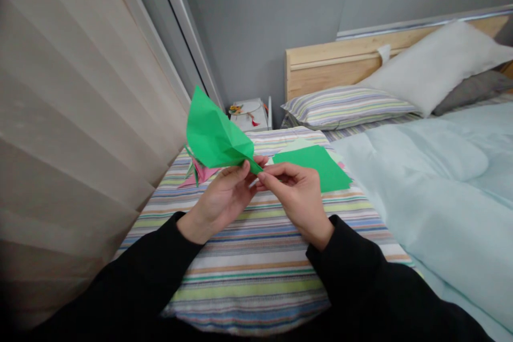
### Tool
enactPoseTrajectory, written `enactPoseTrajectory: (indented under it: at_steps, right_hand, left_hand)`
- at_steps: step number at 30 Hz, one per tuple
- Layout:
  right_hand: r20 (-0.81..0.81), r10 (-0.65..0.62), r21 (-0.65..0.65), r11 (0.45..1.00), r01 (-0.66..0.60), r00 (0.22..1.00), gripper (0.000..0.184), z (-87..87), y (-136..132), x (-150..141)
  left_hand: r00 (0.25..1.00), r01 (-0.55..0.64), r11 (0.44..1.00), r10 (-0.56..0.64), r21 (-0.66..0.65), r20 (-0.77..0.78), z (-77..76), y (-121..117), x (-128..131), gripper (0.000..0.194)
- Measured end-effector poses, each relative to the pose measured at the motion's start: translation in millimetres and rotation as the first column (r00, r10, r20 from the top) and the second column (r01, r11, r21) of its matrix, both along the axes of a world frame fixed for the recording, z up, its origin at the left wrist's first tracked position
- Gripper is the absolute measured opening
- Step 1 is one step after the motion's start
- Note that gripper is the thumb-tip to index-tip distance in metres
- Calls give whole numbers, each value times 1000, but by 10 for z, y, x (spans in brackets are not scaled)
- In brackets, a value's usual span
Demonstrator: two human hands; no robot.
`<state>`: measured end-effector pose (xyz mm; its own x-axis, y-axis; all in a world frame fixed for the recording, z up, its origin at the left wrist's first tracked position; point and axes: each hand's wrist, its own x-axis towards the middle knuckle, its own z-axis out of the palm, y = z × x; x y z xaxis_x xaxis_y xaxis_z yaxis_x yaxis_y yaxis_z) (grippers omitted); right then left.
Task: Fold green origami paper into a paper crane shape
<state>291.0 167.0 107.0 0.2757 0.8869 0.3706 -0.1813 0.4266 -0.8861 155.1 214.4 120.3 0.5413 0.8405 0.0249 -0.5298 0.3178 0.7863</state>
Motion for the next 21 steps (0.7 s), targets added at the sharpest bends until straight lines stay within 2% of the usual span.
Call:
enactPoseTrajectory:
  at_steps: [7, 13, 21]
  right_hand:
    - [38, -44, -3, 999, 44, 998, 17, 18, -12, -16]
    - [61, -24, -47, 999, 26, 998, 23, -11, 6, -29]
    - [59, 9, -77, 997, -5, 998, 20, -38, 41, -29]
  left_hand:
    - [994, -86, 996, 85, -11, -65, -17, -16, 38, 16]
    - [984, -143, 989, 139, -25, -109, -13, -31, 50, 16]
    - [970, -210, 977, 203, -42, -134, -7, -45, 52, 12]
